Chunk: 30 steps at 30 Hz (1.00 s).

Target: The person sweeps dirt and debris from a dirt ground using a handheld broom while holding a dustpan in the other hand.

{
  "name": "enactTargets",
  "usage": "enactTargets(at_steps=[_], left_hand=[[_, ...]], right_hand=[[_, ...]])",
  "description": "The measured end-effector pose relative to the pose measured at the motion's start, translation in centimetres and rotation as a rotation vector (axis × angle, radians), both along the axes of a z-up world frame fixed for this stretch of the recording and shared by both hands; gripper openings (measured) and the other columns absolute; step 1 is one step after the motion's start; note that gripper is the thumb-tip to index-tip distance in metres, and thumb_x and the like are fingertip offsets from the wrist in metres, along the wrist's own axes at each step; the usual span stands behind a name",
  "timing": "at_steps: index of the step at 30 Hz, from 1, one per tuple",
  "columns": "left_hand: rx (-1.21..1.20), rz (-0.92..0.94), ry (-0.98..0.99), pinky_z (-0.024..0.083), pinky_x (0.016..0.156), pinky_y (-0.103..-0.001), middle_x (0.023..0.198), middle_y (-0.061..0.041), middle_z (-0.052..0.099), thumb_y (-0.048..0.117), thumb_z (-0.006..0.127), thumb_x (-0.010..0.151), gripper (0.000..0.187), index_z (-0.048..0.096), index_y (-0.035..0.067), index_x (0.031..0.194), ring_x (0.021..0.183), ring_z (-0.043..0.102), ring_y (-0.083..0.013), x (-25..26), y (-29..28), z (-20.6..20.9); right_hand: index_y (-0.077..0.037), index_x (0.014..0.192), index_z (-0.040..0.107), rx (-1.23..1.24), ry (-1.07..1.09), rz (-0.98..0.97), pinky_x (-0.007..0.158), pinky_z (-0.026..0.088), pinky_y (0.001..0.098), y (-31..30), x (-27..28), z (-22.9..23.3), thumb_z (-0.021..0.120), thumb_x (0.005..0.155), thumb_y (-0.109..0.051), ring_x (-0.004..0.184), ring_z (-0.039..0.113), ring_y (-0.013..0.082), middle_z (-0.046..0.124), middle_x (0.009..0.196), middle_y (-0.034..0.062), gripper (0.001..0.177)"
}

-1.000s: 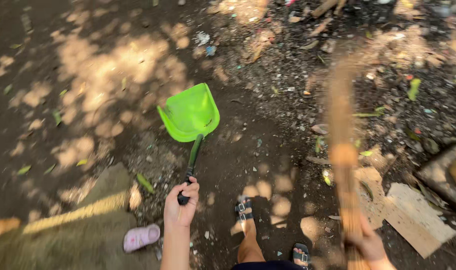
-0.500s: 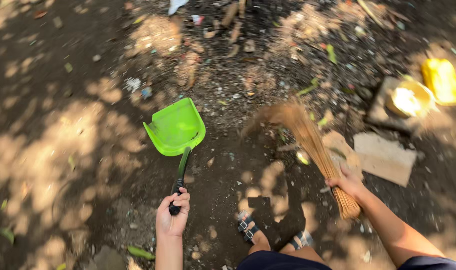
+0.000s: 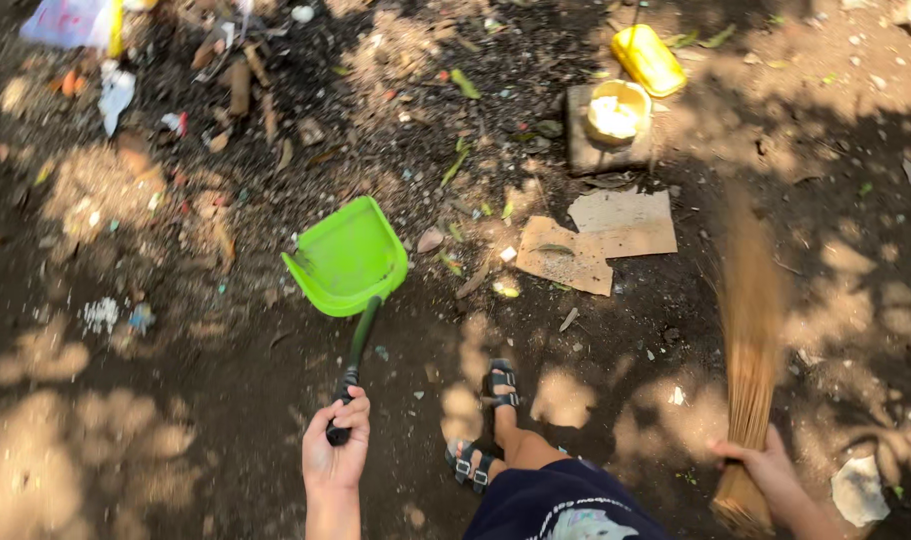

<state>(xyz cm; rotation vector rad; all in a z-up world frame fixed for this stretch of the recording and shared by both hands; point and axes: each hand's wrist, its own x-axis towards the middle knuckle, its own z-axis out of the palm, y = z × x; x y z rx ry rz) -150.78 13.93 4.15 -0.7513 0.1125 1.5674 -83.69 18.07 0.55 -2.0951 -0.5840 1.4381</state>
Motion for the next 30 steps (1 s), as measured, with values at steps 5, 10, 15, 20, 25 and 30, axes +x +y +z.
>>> enactTargets(at_steps=[5, 10, 15, 20, 25, 30], left_hand=[[0.009, -0.161, 0.037, 0.049, 0.060, -0.024, 0.091, -0.009, 0.046, -0.007, 0.050, 0.090, 0.033, 0.040, -0.013, 0.121, 0.074, 0.048, -0.0123, 1.0, 4.8, 0.5], [-0.211, -0.268, 0.355, 0.048, 0.054, -0.019, 0.100, -0.016, 0.053, -0.006, 0.050, 0.084, 0.044, 0.040, -0.016, 0.125, 0.072, 0.049, -0.0100, 2.1, 11.3, 1.0], [-0.174, -0.260, 0.260, 0.050, 0.056, -0.023, 0.091, -0.011, 0.046, -0.007, 0.047, 0.090, 0.038, 0.036, -0.016, 0.125, 0.073, 0.049, -0.0118, 1.7, 17.6, 0.3], [-0.080, -0.236, 0.198, 0.051, 0.058, -0.024, 0.091, -0.010, 0.046, -0.008, 0.045, 0.092, 0.039, 0.034, -0.013, 0.128, 0.074, 0.050, -0.0123, 1.9, 22.1, 2.1], [-0.111, -0.186, 0.327, 0.052, 0.056, -0.021, 0.104, -0.019, 0.050, -0.010, 0.045, 0.088, 0.048, 0.031, -0.016, 0.134, 0.076, 0.051, -0.0125, 1.8, 26.4, 4.9], [0.050, -0.226, 0.321, 0.052, 0.061, -0.024, 0.102, -0.014, 0.046, -0.010, 0.047, 0.091, 0.041, 0.032, -0.015, 0.129, 0.080, 0.051, -0.0143, 0.2, 29.2, 4.7]], right_hand=[[-0.003, 0.085, 0.069, -0.499, 0.585, -0.026, 0.061, 0.055, 0.0454, 4.1, -7.1, -8.1, 0.073, 0.073, -0.022, 0.061, 0.067, 0.0350, 0.070, 0.072, 0.0207, 0.023], [-0.009, 0.154, 0.034, -0.192, 0.516, 0.318, 0.063, 0.061, 0.0427, 9.4, -21.9, -13.8, 0.075, 0.067, 0.006, 0.072, 0.072, 0.0287, 0.066, 0.093, 0.0173, 0.098], [-0.023, 0.165, 0.002, 0.032, 0.429, 0.877, 0.100, 0.050, 0.0345, 17.7, -29.0, -12.5, 0.079, 0.057, 0.001, 0.121, 0.060, 0.0281, 0.061, 0.133, 0.0155, 0.135], [-0.021, 0.160, 0.014, 0.210, 0.213, 0.975, 0.114, 0.039, 0.0328, 21.4, -22.7, -5.4, 0.084, 0.049, 0.003, 0.143, 0.042, 0.0255, 0.040, 0.157, 0.0129, 0.133], [-0.023, 0.167, 0.027, 0.026, 0.193, 0.574, 0.100, 0.052, 0.0477, 16.5, -11.5, -1.7, 0.062, 0.067, -0.008, 0.126, 0.056, 0.0357, 0.043, 0.158, 0.0142, 0.107], [-0.003, 0.152, 0.019, 0.091, -0.290, 0.476, 0.101, 0.044, 0.0415, 7.2, -2.9, -3.6, 0.090, 0.046, 0.005, 0.123, 0.052, 0.0268, 0.048, 0.139, 0.0196, 0.128]])
